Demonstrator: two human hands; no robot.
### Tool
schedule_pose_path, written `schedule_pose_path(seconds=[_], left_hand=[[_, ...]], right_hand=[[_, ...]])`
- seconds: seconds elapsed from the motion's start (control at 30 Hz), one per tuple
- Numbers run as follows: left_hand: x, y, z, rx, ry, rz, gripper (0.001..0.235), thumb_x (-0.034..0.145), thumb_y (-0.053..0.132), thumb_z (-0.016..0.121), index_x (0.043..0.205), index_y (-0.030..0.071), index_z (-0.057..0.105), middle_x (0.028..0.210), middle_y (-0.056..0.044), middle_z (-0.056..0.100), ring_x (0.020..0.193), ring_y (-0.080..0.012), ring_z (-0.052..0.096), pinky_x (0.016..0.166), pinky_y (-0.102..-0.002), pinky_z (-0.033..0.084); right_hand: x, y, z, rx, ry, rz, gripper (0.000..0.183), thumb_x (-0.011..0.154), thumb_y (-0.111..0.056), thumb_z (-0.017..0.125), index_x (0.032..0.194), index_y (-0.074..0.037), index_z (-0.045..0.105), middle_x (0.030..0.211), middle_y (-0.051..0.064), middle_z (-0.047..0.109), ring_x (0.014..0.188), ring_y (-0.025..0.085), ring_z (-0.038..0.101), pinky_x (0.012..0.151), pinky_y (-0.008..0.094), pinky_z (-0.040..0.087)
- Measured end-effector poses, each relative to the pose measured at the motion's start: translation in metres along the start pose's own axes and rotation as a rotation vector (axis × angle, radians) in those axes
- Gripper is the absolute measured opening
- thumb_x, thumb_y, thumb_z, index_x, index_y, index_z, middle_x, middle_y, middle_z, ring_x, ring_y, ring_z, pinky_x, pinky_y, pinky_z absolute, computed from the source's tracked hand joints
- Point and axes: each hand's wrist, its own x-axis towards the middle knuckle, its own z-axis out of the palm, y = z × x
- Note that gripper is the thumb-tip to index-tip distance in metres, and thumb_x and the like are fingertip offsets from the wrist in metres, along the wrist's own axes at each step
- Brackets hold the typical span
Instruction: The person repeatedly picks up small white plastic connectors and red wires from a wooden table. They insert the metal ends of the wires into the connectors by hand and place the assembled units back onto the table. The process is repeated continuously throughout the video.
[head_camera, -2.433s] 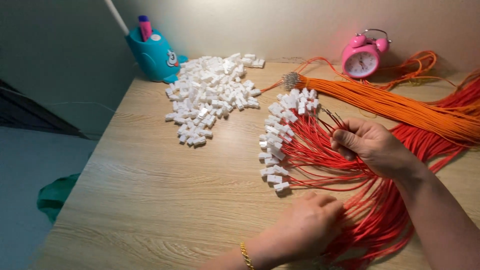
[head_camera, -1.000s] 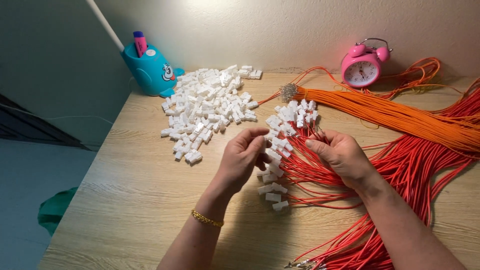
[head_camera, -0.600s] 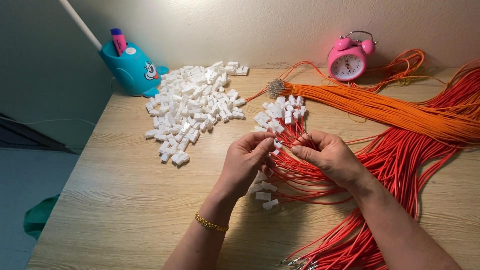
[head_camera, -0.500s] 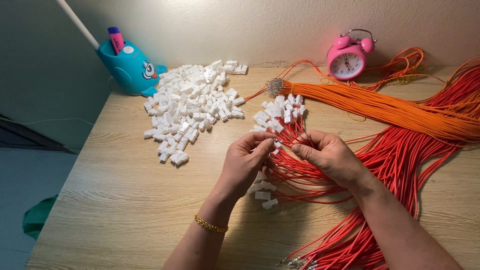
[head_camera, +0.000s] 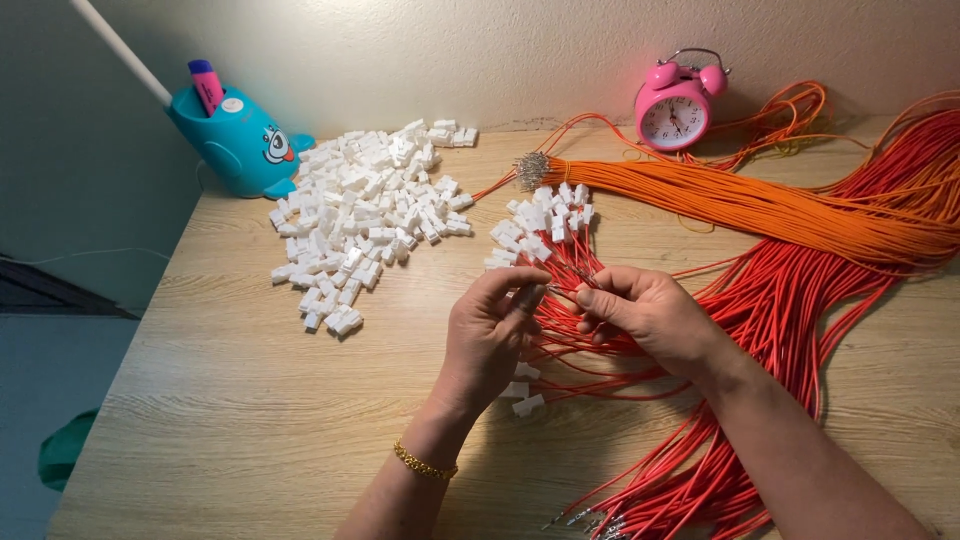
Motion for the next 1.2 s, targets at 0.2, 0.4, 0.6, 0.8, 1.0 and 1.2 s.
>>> schedule_pose_path(seconds=[0.2,0.4,0.6,0.8,1.0,1.2], left_hand=[[-0.007,0.000,0.004,0.000,-0.018,-0.056,0.015,0.093,0.013,0.065,0.104,0.005,0.072,0.076,-0.007,0.056,0.048,-0.0129,0.061,0.038,-0.024,0.050],[-0.004,0.006,0.008,-0.186,0.024,-0.222,0.019,0.095,0.014,0.062,0.105,-0.002,0.066,0.076,-0.014,0.059,0.038,-0.0199,0.059,0.032,-0.027,0.048],[-0.004,0.008,0.007,-0.356,0.019,-0.335,0.023,0.097,0.014,0.057,0.114,0.000,0.064,0.089,-0.014,0.064,0.056,-0.0178,0.067,0.046,-0.025,0.058],[0.000,0.008,0.004,-0.625,0.019,-0.410,0.041,0.093,-0.001,0.046,0.134,-0.001,0.052,0.111,-0.021,0.063,0.095,-0.0341,0.070,0.082,-0.041,0.061],[-0.001,0.010,0.006,-0.654,0.024,-0.404,0.041,0.094,-0.003,0.048,0.135,-0.001,0.050,0.116,-0.022,0.062,0.100,-0.0364,0.068,0.085,-0.042,0.060],[0.000,0.008,0.000,-0.662,-0.017,-0.389,0.044,0.092,-0.004,0.052,0.135,0.002,0.052,0.113,-0.021,0.063,0.091,-0.0297,0.071,0.079,-0.037,0.062]], right_hand=[[0.005,0.003,-0.006,0.084,0.125,-0.002,0.025,0.100,-0.028,0.056,0.097,-0.003,0.059,0.072,0.014,0.068,0.053,0.018,0.066,0.046,0.028,0.055],[0.001,0.010,-0.005,-0.035,-0.090,-0.112,0.021,0.087,-0.020,0.072,0.088,-0.002,0.061,0.061,0.013,0.066,0.043,0.010,0.054,0.039,0.019,0.043],[-0.003,0.001,-0.007,-0.105,0.025,-0.160,0.017,0.084,-0.010,0.075,0.095,0.000,0.068,0.065,0.007,0.064,0.055,0.009,0.051,0.053,0.021,0.045],[-0.007,-0.013,-0.005,-0.144,0.082,-0.170,0.015,0.087,-0.011,0.073,0.094,0.001,0.069,0.066,0.008,0.065,0.059,0.010,0.051,0.062,0.023,0.047],[-0.008,-0.012,-0.006,-0.213,0.070,-0.194,0.015,0.090,-0.014,0.070,0.094,0.001,0.071,0.066,0.009,0.065,0.063,0.012,0.053,0.066,0.027,0.049],[-0.016,-0.027,-0.002,-0.293,0.091,-0.229,0.020,0.095,-0.020,0.065,0.087,-0.002,0.069,0.054,0.005,0.052,0.057,0.011,0.048,0.061,0.025,0.045]])
